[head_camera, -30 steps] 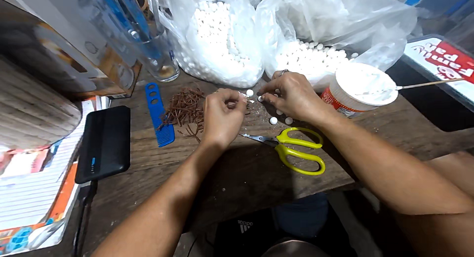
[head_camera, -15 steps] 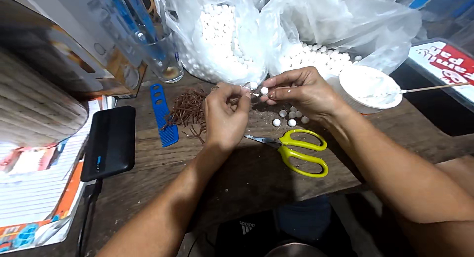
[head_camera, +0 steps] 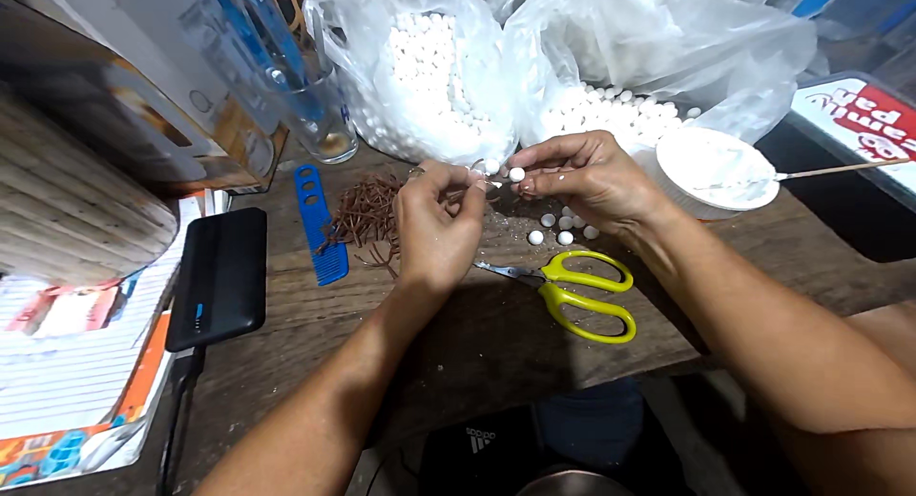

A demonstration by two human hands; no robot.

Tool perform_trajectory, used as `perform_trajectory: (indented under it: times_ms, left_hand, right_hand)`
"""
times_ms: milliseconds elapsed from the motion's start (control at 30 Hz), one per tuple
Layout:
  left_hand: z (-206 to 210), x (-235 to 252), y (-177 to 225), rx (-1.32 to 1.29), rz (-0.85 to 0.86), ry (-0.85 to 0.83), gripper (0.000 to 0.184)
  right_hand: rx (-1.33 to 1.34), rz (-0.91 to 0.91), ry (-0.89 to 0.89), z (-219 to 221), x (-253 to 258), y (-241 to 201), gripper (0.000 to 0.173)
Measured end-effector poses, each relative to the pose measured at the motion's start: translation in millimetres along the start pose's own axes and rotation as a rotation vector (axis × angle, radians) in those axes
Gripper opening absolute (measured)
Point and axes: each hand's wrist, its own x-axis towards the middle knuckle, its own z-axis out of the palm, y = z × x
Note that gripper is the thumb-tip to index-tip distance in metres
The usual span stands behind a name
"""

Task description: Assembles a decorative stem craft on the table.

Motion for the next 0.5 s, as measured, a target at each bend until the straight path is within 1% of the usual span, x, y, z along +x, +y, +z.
perform_trajectory:
  times_ms: [167, 333, 500]
  left_hand:
    - [-0.1, -0.1, 0.0, 0.005, -0.010, 0.001, 0.004]
    - [-0.2, -0.1, -0.5, 0.000, 0.000, 0.004, 0.003]
    - [0.4, 0.3, -0.2, -0.008, 0.008, 0.014, 0.004]
  right_hand:
    - [0.026, 0.035, 0.008, 0.8, 0.3, -1.2, 0.031]
    - [0.122, 0.132, -0.006, 2.1, -2.1, -7.1, 0.032]
    - [0.153, 0.230, 0.008, 2.2, -0.4, -11.4, 0.031]
